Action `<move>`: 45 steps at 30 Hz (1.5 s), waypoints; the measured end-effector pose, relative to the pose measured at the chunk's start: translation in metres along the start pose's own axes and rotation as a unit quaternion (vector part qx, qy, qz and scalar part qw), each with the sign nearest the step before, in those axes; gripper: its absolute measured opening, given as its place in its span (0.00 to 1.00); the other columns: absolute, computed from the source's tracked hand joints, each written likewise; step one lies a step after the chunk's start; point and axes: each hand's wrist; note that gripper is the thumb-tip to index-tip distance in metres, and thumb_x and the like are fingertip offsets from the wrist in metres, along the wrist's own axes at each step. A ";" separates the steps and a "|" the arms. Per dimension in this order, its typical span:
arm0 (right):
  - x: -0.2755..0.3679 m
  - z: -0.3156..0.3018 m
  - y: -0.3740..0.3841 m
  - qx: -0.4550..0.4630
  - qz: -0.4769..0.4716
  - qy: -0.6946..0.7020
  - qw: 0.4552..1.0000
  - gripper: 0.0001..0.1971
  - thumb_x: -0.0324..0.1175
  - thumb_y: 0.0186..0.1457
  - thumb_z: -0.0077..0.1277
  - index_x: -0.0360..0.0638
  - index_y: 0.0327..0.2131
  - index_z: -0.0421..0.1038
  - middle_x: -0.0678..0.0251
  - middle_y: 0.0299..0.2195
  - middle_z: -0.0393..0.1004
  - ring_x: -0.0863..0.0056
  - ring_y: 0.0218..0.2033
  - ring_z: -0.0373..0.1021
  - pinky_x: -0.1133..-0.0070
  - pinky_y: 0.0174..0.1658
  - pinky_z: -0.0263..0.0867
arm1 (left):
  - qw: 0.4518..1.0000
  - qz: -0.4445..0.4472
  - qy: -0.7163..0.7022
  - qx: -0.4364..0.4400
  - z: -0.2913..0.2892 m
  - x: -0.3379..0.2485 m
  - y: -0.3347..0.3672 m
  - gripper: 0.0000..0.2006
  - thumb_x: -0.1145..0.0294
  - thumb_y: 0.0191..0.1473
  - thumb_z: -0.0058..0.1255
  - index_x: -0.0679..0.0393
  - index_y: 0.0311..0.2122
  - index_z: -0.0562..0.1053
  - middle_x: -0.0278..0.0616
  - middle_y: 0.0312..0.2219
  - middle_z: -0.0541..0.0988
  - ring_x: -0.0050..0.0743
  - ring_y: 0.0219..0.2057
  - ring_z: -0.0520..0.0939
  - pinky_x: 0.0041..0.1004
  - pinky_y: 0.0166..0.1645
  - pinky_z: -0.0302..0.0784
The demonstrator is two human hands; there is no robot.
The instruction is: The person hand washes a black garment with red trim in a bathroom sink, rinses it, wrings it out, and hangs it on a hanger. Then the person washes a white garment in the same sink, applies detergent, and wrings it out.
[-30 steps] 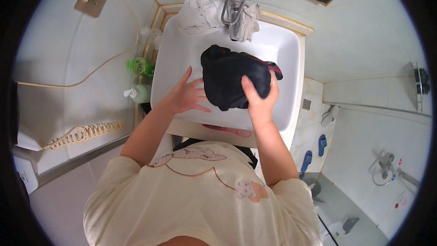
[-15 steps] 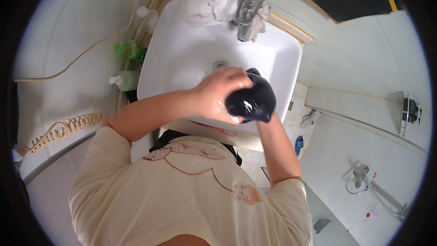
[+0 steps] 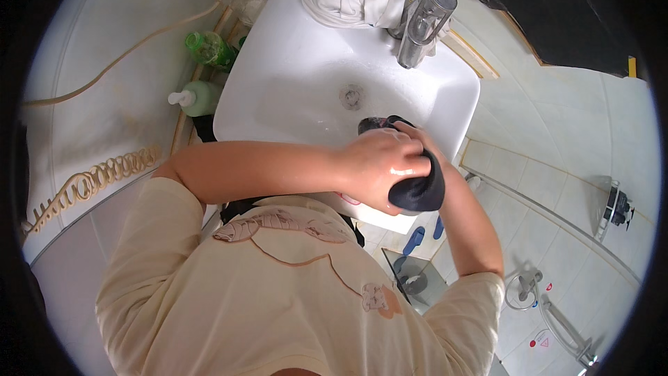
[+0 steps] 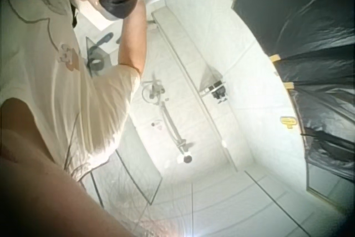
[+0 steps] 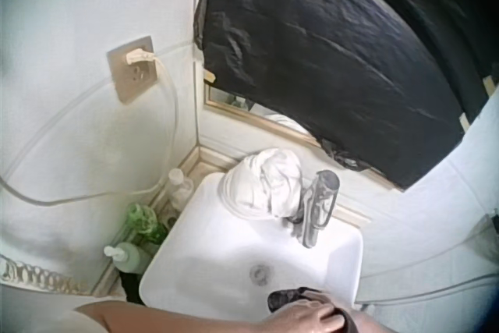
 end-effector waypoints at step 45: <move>-0.056 0.137 0.058 0.006 -0.169 0.065 0.983 0.32 0.53 0.58 0.45 0.46 0.61 0.56 0.60 0.61 0.57 0.67 0.61 0.55 0.70 0.62 0.51 | 0.601 -0.323 -0.622 -0.383 -0.058 0.026 -0.109 0.24 0.51 0.54 0.45 0.58 0.50 0.70 0.43 0.46 0.75 0.38 0.48 0.75 0.36 0.55 0.70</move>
Point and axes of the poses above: each hand's wrist, its own y-axis towards the middle knuckle, its own z-axis out of the palm, x = y × z
